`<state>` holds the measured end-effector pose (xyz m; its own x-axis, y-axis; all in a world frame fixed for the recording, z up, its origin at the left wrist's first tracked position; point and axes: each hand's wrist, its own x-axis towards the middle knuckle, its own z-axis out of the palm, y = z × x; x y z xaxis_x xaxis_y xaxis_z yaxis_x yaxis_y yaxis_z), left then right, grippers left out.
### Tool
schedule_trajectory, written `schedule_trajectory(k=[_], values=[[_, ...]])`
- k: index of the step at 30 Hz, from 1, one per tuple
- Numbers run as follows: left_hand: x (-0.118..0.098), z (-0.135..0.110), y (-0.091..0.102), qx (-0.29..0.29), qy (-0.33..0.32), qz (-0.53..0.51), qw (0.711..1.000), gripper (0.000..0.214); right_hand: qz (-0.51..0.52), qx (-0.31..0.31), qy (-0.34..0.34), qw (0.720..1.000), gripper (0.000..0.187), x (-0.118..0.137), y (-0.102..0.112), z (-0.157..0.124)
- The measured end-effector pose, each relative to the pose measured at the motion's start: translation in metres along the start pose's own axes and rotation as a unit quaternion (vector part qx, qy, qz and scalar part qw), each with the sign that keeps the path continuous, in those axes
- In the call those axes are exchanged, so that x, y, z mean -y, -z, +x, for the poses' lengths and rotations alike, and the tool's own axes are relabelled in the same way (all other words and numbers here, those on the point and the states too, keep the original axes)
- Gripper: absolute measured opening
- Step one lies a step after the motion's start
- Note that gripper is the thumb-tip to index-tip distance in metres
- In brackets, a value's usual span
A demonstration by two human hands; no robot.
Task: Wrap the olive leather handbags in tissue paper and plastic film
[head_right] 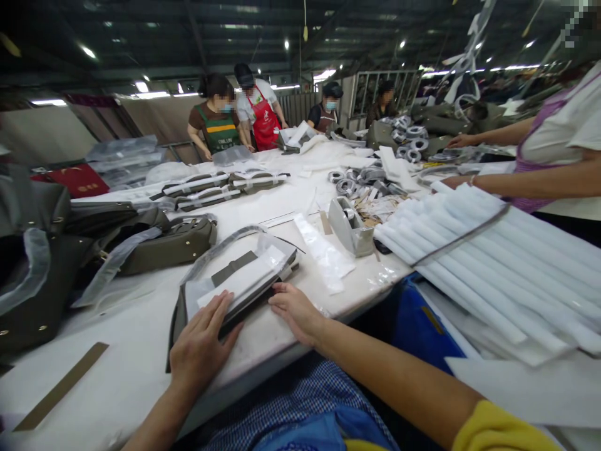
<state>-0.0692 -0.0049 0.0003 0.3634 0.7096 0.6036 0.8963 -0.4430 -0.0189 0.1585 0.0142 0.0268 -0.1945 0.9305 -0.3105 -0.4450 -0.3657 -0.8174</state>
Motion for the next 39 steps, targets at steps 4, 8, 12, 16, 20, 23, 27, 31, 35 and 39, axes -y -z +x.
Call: schedule_trajectory(k=[4, 8, 12, 16, 20, 23, 27, 31, 35, 39], values=[[0.004, -0.002, -0.001, 0.003, 0.004, 0.005, 1.000, 0.075, 0.013, -0.016, 0.027, 0.999, 0.033, -0.004, -0.024, 0.009], [0.009, -0.006, 0.001, -0.019, 0.051, 0.019, 0.998, 0.075, 0.002, 0.014, 0.091, 0.996, 0.030, -0.005, -0.036, 0.005], [0.014, -0.010, 0.003, -0.036, 0.089, 0.011, 0.995, 0.073, -0.256, 0.111, 0.184, 0.942, 0.027, 0.021, -0.006, 0.005], [0.016, -0.013, 0.002, -0.050, 0.096, 0.003, 0.994, 0.069, -0.618, 0.036, 0.340, 0.708, 0.035, 0.064, 0.062, 0.024], [0.015, -0.013, -0.001, -0.067, 0.106, 0.010, 0.992, 0.066, -0.749, -0.032, 0.318, 0.580, 0.041, 0.085, 0.121, 0.051], [0.014, -0.013, -0.002, -0.071, 0.105, 0.009, 0.992, 0.064, -0.754, -0.034, 0.313, 0.576, 0.024, 0.086, 0.139, 0.067], [0.015, -0.013, -0.002, -0.073, 0.097, 0.009, 0.993, 0.063, -0.752, -0.037, 0.324, 0.572, 0.020, 0.090, 0.136, 0.075], [0.015, -0.012, -0.002, -0.080, 0.101, 0.007, 0.992, 0.063, -0.743, -0.037, 0.347, 0.571, 0.022, 0.092, 0.116, 0.060], [0.016, -0.011, -0.001, -0.084, 0.117, 0.000, 0.989, 0.064, -0.713, 0.036, 0.309, 0.628, 0.023, 0.080, 0.085, 0.014], [0.016, -0.011, 0.000, -0.091, 0.131, -0.005, 0.987, 0.065, -0.681, 0.129, 0.214, 0.689, 0.027, 0.065, 0.068, -0.019]])
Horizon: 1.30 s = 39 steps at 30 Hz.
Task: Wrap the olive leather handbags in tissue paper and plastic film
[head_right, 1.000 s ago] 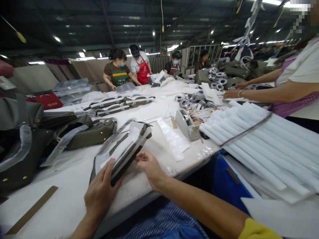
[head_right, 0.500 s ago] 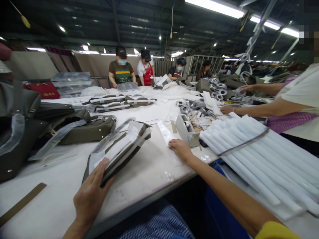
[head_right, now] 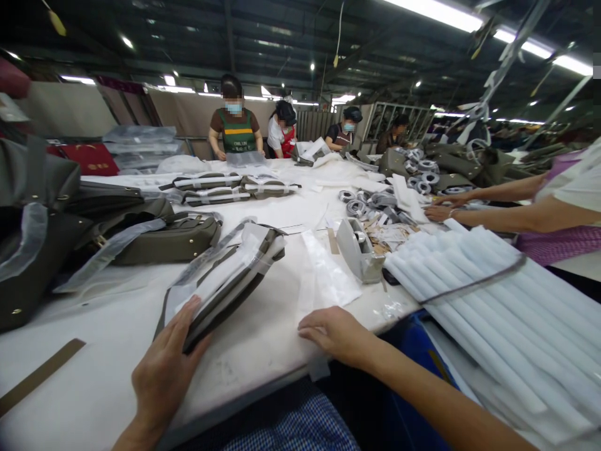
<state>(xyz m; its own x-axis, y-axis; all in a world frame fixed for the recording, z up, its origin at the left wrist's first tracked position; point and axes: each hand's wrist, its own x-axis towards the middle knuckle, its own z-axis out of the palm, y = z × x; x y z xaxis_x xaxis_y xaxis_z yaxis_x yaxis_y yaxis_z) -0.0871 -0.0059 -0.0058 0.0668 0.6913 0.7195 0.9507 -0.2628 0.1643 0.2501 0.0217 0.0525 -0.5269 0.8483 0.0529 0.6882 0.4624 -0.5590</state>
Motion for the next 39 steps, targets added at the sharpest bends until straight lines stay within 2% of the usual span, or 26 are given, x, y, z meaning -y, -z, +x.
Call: schedule_trajectory(k=[2, 4, 7, 9, 13, 17, 20, 22, 24, 28, 31, 34, 35, 37, 39], values=[[0.000, 0.000, 0.000, 0.001, 0.007, -0.004, 1.000, 0.065, -0.032, -0.029, -0.011, 0.999, 0.038, -0.001, -0.010, 0.000], [0.000, 0.001, 0.001, 0.002, 0.017, -0.007, 1.000, 0.066, -0.101, -0.063, -0.030, 0.992, 0.057, -0.008, -0.025, 0.007], [-0.001, 0.004, 0.003, -0.001, 0.042, -0.008, 0.999, 0.066, -0.165, -0.039, -0.034, 0.985, 0.078, -0.012, -0.051, 0.019], [-0.001, 0.007, 0.005, -0.008, 0.068, -0.008, 0.998, 0.067, -0.168, -0.011, 0.004, 0.986, 0.086, -0.004, -0.067, 0.028], [-0.003, 0.018, 0.008, -0.033, 0.103, -0.020, 0.994, 0.067, -0.132, 0.033, 0.125, 0.983, 0.092, 0.022, -0.089, 0.059], [-0.007, 0.033, 0.006, -0.046, 0.096, -0.022, 0.994, 0.067, -0.114, 0.024, 0.199, 0.973, 0.085, 0.040, -0.102, 0.110], [-0.012, 0.043, 0.003, -0.050, 0.045, -0.022, 0.997, 0.066, -0.090, -0.024, 0.248, 0.964, 0.064, 0.046, -0.108, 0.130], [-0.017, 0.044, 0.001, -0.046, -0.002, -0.021, 0.999, 0.063, -0.058, -0.083, 0.287, 0.953, 0.042, 0.051, -0.107, 0.122], [-0.022, 0.041, -0.002, -0.032, -0.048, -0.022, 0.998, 0.058, -0.024, -0.132, 0.329, 0.935, 0.027, 0.057, -0.100, 0.098], [-0.036, 0.022, -0.012, 0.003, -0.117, -0.020, 0.993, 0.048, 0.003, -0.129, 0.371, 0.920, 0.020, 0.069, -0.059, 0.049], [-0.049, 0.009, -0.019, -0.001, -0.156, -0.003, 0.988, 0.039, 0.014, -0.159, 0.339, 0.927, 0.020, 0.070, -0.026, 0.055], [-0.058, 0.003, -0.021, -0.006, -0.161, 0.016, 0.987, 0.038, 0.023, -0.165, 0.222, 0.961, 0.021, 0.061, -0.010, 0.101], [-0.060, 0.002, -0.020, -0.004, -0.157, 0.019, 0.987, 0.039, 0.017, -0.142, 0.174, 0.974, 0.022, 0.057, -0.009, 0.122], [-0.062, 0.000, -0.018, 0.001, -0.159, 0.021, 0.987, 0.038, -0.009, -0.055, 0.070, 0.996, 0.028, 0.050, -0.012, 0.167], [-0.064, -0.002, -0.014, -0.001, -0.169, 0.023, 0.985, 0.038, -0.025, 0.002, 0.024, 0.999, 0.030, 0.047, -0.023, 0.208]])
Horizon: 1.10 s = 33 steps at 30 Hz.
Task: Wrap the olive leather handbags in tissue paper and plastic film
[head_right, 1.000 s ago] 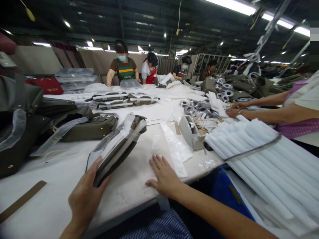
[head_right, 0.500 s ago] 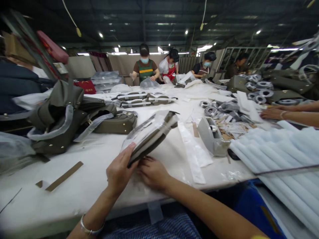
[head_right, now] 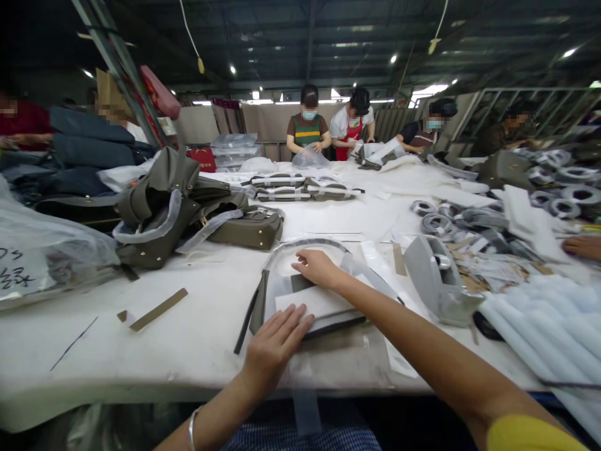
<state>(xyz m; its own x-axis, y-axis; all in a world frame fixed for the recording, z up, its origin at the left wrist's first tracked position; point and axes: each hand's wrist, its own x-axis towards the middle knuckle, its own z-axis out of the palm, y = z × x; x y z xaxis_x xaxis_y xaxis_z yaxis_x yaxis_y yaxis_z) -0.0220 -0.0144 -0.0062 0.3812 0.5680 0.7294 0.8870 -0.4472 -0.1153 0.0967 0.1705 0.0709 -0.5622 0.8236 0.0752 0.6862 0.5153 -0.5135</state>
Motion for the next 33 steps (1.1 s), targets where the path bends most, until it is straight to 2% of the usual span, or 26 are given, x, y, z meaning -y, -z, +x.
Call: schedule_trajectory(k=[4, 9, 14, 20, 24, 27, 33], values=[[-0.006, -0.005, 0.007, -0.010, -0.007, 0.003, 1.000, 0.038, -0.007, 0.055, -0.067, 0.996, 0.035, 0.004, -0.031, 0.055], [-0.010, -0.007, 0.010, -0.027, -0.001, -0.003, 1.000, 0.036, 0.052, 0.092, -0.117, 0.987, 0.026, 0.009, -0.054, 0.075], [-0.008, -0.008, 0.009, -0.015, 0.001, -0.010, 1.000, 0.036, 0.187, 0.110, -0.125, 0.968, 0.022, 0.001, -0.045, 0.065], [-0.008, -0.007, 0.008, -0.008, 0.012, -0.026, 1.000, 0.038, 0.323, 0.082, -0.049, 0.942, 0.022, 0.010, -0.023, 0.037], [-0.008, -0.005, 0.009, 0.006, 0.021, -0.032, 0.999, 0.037, 0.326, 0.070, 0.010, 0.943, 0.032, 0.019, -0.017, 0.019], [-0.009, -0.005, 0.009, 0.011, 0.026, -0.036, 0.999, 0.038, 0.295, 0.056, 0.044, 0.953, 0.029, 0.022, -0.013, 0.015], [-0.010, -0.007, 0.009, 0.015, 0.025, -0.035, 0.999, 0.038, 0.260, 0.016, 0.040, 0.965, 0.025, 0.024, -0.020, 0.048]])
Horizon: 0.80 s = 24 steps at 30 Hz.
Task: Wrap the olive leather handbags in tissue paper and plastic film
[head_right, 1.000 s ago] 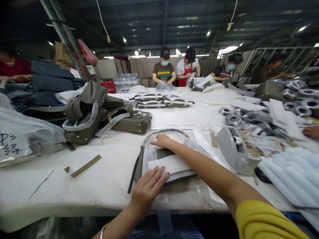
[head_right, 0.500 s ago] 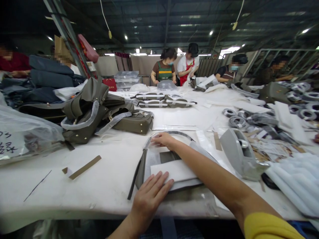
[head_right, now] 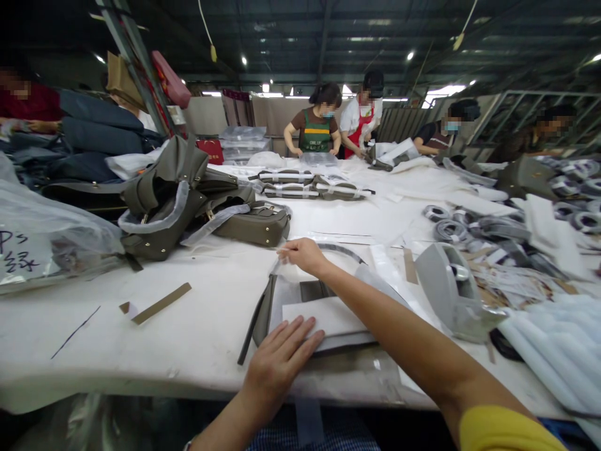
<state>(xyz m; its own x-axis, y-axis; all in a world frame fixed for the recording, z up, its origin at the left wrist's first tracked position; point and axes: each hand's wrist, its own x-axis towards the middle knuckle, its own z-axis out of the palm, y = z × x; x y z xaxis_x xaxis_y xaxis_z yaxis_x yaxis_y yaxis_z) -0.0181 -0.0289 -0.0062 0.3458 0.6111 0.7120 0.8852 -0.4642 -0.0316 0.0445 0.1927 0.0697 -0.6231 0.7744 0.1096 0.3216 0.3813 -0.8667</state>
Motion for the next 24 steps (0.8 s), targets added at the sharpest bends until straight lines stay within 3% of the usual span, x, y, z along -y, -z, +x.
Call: schedule_trajectory(k=[3, 6, 11, 13, 16, 20, 24], values=[[0.001, 0.000, 0.000, 0.004, -0.001, 0.003, 1.000, 0.039, -0.012, -0.024, 0.000, 1.000, 0.026, -0.001, -0.002, 0.015], [0.002, 0.000, 0.002, 0.013, -0.006, 0.004, 1.000, 0.039, -0.023, -0.028, 0.021, 0.999, 0.027, 0.010, 0.001, 0.008], [0.004, 0.001, 0.004, 0.034, -0.009, -0.009, 0.999, 0.039, -0.039, -0.004, 0.080, 0.996, 0.023, 0.037, 0.006, -0.053], [0.005, 0.000, 0.004, 0.023, -0.006, -0.019, 1.000, 0.037, -0.063, 0.016, 0.103, 0.993, 0.022, 0.039, 0.002, -0.083], [0.004, -0.002, 0.001, -0.007, 0.008, -0.037, 0.999, 0.034, -0.116, 0.027, 0.140, 0.983, 0.035, 0.032, -0.007, -0.119], [0.000, -0.005, -0.001, -0.018, 0.058, -0.037, 0.997, 0.029, -0.161, -0.009, 0.158, 0.974, 0.045, 0.017, -0.017, -0.145], [-0.003, -0.009, -0.003, -0.032, 0.089, -0.029, 0.995, 0.029, -0.159, -0.030, 0.165, 0.973, 0.040, 0.013, -0.018, -0.156]])
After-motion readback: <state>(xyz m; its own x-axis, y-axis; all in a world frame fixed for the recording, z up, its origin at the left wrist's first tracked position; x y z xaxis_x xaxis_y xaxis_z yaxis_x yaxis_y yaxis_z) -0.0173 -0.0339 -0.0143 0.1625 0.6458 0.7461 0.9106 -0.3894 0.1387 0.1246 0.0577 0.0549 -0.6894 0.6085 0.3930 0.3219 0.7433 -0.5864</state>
